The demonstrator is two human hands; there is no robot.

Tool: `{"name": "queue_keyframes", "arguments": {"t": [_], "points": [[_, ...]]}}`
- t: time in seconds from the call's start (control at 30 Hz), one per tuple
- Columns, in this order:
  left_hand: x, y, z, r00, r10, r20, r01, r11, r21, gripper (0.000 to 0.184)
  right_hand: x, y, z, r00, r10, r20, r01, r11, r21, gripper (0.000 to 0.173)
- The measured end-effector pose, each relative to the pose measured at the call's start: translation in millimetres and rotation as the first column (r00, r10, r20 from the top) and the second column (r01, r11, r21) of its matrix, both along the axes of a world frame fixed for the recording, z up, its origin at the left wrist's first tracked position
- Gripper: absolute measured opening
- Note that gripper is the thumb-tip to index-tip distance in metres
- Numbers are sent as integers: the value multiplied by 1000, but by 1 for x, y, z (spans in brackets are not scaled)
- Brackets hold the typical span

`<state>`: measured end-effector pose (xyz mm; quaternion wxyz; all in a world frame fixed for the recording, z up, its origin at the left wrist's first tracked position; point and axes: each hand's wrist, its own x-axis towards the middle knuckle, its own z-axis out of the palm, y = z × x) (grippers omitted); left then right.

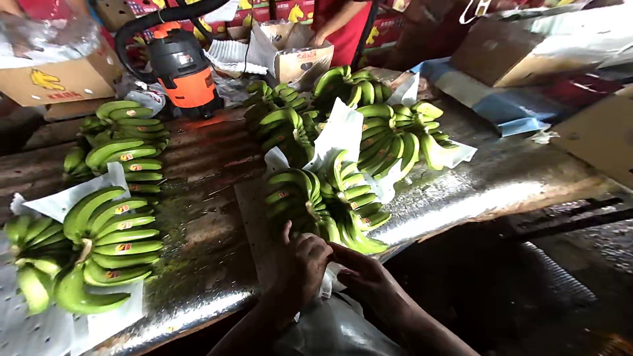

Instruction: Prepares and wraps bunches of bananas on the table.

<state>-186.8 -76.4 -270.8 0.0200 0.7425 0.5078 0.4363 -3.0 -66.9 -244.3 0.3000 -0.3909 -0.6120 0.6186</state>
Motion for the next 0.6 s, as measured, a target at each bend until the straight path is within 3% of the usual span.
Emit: {"name": "queue_keyframes", "arguments": {"t": [0.13, 0.2, 0.27, 0.3, 0.33, 0.37, 0.43, 0.53, 0.6], "points": [[2, 0, -14, 999, 41, 3, -42, 992, 116, 10, -2, -1, 1, 995, -39, -96, 22, 985, -170, 55], [0, 0, -18, 999, -19, 46, 13, 992, 127, 12, -2, -1, 0, 988, -105, -116, 81, 978, -195, 44], [-3, -1, -20, 960, -132, 248, 134, 991, 11, 15, -4, 1, 1, 944, -310, -116, 272, 926, -263, 31], [-5, 0, -20, 874, -154, 460, 213, 974, -79, 13, -4, 3, 1, 894, -430, -127, 375, 873, -312, 23], [-7, 3, -20, 748, -69, 660, 258, 946, -194, 10, -1, 6, -1, 845, -514, -149, 434, 821, -371, 14], [-9, 10, -21, 615, 112, 780, 260, 905, -336, 12, 3, 8, -2, 813, -557, -171, 444, 783, -436, 9], [-20, 31, -38, 427, 465, 775, 258, 759, -597, 23, 12, 7, -9, 810, -538, -232, 357, 767, -534, 16], [-32, 57, -61, 351, 726, 591, 275, 523, -807, 22, 24, 0, -14, 916, -312, -253, 120, 814, -568, 49], [-33, 67, -71, 385, 759, 524, 246, 463, -852, 22, 24, -2, -12, 945, -222, -241, 48, 822, -567, 53]]}}
